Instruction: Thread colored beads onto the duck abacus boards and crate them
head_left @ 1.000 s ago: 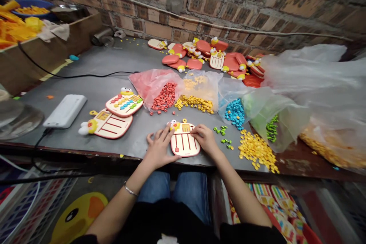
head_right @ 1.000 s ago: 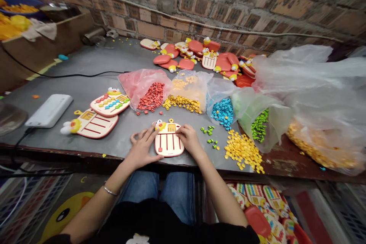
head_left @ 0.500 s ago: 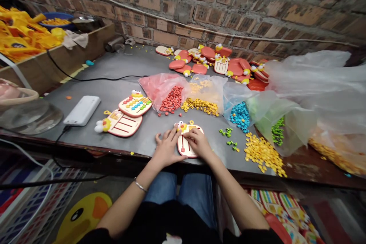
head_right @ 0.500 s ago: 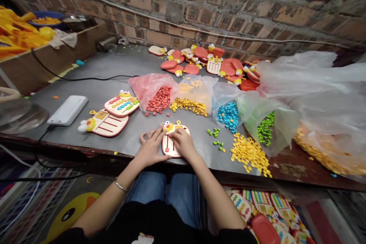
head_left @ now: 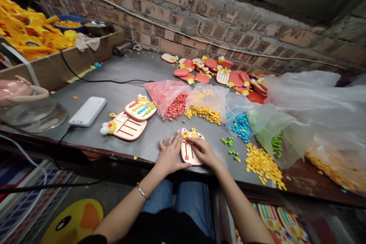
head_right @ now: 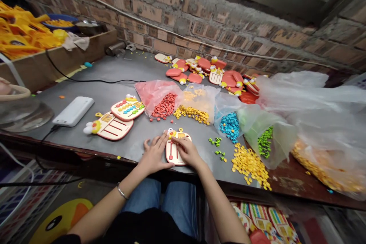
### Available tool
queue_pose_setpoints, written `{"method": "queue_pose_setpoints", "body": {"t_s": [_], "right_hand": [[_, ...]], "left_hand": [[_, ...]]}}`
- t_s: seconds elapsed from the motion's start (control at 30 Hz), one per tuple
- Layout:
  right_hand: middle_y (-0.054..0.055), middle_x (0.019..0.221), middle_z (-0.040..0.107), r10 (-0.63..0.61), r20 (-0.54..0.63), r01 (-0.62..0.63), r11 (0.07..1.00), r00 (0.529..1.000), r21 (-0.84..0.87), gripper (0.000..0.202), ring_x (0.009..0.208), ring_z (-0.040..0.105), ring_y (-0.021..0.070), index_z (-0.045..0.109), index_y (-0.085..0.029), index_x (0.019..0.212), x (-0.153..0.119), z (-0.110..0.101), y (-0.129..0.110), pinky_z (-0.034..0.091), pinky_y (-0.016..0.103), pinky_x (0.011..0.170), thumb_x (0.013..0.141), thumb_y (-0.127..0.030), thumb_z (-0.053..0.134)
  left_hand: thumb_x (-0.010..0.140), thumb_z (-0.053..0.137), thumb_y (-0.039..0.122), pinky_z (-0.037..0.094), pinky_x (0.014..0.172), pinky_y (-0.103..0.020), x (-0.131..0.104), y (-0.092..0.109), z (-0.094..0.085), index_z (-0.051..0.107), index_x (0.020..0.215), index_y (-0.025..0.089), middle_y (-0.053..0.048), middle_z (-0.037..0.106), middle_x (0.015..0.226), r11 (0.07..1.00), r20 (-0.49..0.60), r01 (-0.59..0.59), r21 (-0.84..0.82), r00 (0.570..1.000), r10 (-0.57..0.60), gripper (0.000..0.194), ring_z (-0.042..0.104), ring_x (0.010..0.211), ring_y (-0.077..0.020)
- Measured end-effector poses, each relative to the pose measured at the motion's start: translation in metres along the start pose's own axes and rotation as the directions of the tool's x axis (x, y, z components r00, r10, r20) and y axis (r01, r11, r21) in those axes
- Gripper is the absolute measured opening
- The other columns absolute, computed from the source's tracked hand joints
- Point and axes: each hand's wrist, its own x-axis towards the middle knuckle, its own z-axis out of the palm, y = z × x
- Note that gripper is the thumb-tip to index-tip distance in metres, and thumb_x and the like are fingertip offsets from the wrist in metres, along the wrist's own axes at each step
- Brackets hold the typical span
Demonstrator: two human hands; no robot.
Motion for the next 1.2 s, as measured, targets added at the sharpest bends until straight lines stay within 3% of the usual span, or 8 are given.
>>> {"method": "queue_pose_setpoints", "body": {"t_s": [0.33,0.5,0.6,0.67,0.8,0.9,1.1,1.2], "right_hand": [[0.009,0.098,0.065,0.009,0.132,-0.018,0.997,0.991,0.071,0.032,0.089,0.057,0.0206,0.065,-0.025,0.119,-0.006,-0.001,-0.007,0.048,0.037,0.081,0.093,-0.026,0.045],[0.009,0.099,0.07,0.076,0.07,-0.092,0.961,0.995,0.263,0.028,0.095,0.063,0.0221,0.067,-0.022,0.111,0.001,-0.007,-0.005,0.049,0.04,0.088,0.093,-0.035,0.05],[0.01,0.106,0.069,0.152,-0.06,-0.131,0.955,0.987,0.266,0.027,0.095,0.065,0.0217,0.065,-0.021,0.111,0.03,-0.015,0.006,0.052,0.036,0.083,0.093,-0.033,0.05],[0.01,0.106,0.068,0.115,-0.104,-0.103,0.988,0.988,0.118,0.024,0.092,0.064,0.0204,0.066,-0.02,0.109,0.061,-0.015,0.016,0.052,0.034,0.08,0.091,-0.027,0.052],[0.01,0.095,0.066,0.06,-0.031,-0.066,0.96,0.998,-0.27,0.012,0.089,0.061,0.0196,0.07,-0.017,0.091,0.121,0.001,0.032,0.049,0.033,0.082,0.083,-0.013,0.061],[0.008,0.091,0.065,0.043,-0.002,-0.042,0.955,0.999,-0.293,0.015,0.085,0.06,0.018,0.069,-0.017,0.084,0.138,0.01,0.034,0.049,0.03,0.08,0.081,-0.006,0.059],[0.007,0.097,0.059,0.054,-0.216,-0.026,0.991,0.975,0.133,0.015,0.089,0.059,0.0174,0.068,-0.02,0.095,0.085,-0.023,0.018,0.054,0.028,0.069,0.087,-0.023,0.056],[0.008,0.103,0.054,0.146,-0.315,-0.081,0.974,0.938,0.211,0.019,0.095,0.058,0.0189,0.07,-0.023,0.098,0.041,-0.043,0.013,0.056,0.029,0.07,0.088,-0.031,0.057]], "left_hand": [[0.07,0.061,0.068,0.026,0.102,-0.06,0.0,-0.002,0.005,0.021,0.15,0.014,-0.019,0.027,0.154,1.0,-0.009,0.003,-0.002,1.0,-0.003,0.105,0.031,0.133,-0.0354],[0.068,0.064,0.066,0.026,0.102,-0.061,0.0,-0.003,0.003,0.021,0.15,0.015,-0.018,0.029,0.153,1.0,-0.001,0.003,-0.012,1.0,-0.003,0.106,0.031,0.131,-0.0372],[0.067,0.067,0.063,0.025,0.102,-0.061,0.0,-0.002,0.001,0.02,0.151,0.018,-0.018,0.029,0.153,1.0,-0.001,-0.012,-0.022,1.0,0.012,0.105,0.031,0.131,-0.0378],[0.067,0.068,0.06,0.025,0.102,-0.061,-0.001,-0.002,0.001,0.022,0.15,0.021,-0.017,0.027,0.154,0.999,-0.012,-0.024,-0.024,1.0,0.024,0.103,0.029,0.132,-0.0378],[0.068,0.068,0.06,0.024,0.103,-0.059,-0.001,-0.002,0.0,0.028,0.149,0.022,-0.016,0.023,0.155,0.999,-0.016,-0.039,-0.016,0.999,0.039,0.097,0.027,0.134,-0.0379],[0.068,0.069,0.06,0.024,0.103,-0.058,-0.001,-0.002,-0.001,0.028,0.148,0.023,-0.016,0.02,0.157,0.999,-0.01,-0.044,-0.014,0.999,0.043,0.097,0.026,0.135,-0.0374],[0.075,0.066,0.053,0.025,0.104,-0.057,-0.004,-0.007,-0.002,0.03,0.148,0.026,-0.014,0.02,0.157,0.991,-0.058,-0.12,-0.055,0.992,0.116,0.085,0.027,0.135,-0.0371],[0.085,0.058,0.044,0.028,0.105,-0.05,-0.013,-0.002,-0.022,0.037,0.144,0.029,-0.011,0.024,0.156,0.969,-0.118,-0.208,-0.136,0.974,0.193,0.065,0.029,0.136,-0.0322]]}}
